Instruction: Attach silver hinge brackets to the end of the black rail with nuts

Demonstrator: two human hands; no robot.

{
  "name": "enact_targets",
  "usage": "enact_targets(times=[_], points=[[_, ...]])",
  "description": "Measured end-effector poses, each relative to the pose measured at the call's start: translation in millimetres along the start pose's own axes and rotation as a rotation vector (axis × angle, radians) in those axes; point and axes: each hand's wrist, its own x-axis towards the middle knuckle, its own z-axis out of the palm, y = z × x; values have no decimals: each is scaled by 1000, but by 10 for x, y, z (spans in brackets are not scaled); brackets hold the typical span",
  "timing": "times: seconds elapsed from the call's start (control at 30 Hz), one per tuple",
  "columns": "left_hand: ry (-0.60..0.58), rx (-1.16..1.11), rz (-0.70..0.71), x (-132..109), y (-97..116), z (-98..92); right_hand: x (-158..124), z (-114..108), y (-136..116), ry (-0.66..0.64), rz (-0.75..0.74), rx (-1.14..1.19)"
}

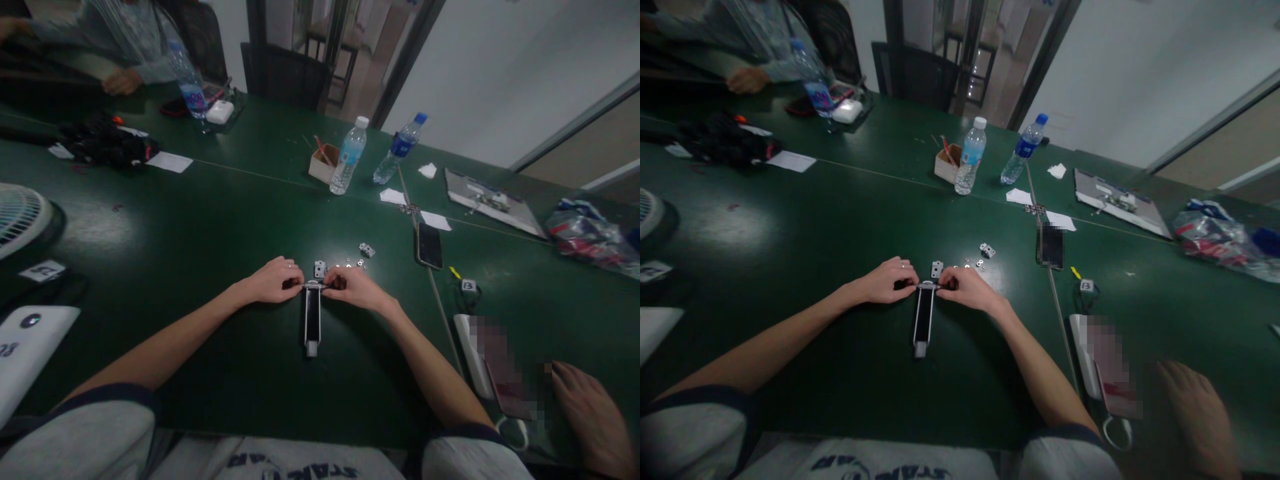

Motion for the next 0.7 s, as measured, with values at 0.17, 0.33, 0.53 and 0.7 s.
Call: enact_targets(times=[0.17,0.33,0.53,0.7], points=[[7,7,3,-2,8,0,3,1,-37,4,-12,-38],[5,11,3,-2,-11,9,1,-11,-50,0,-10,-55],[4,7,1,-5,-24,10,-3,-6,-52,-10,-9,-40],[7,7,13,-3,-26,13,-3,11,-67,15,-52,-78]])
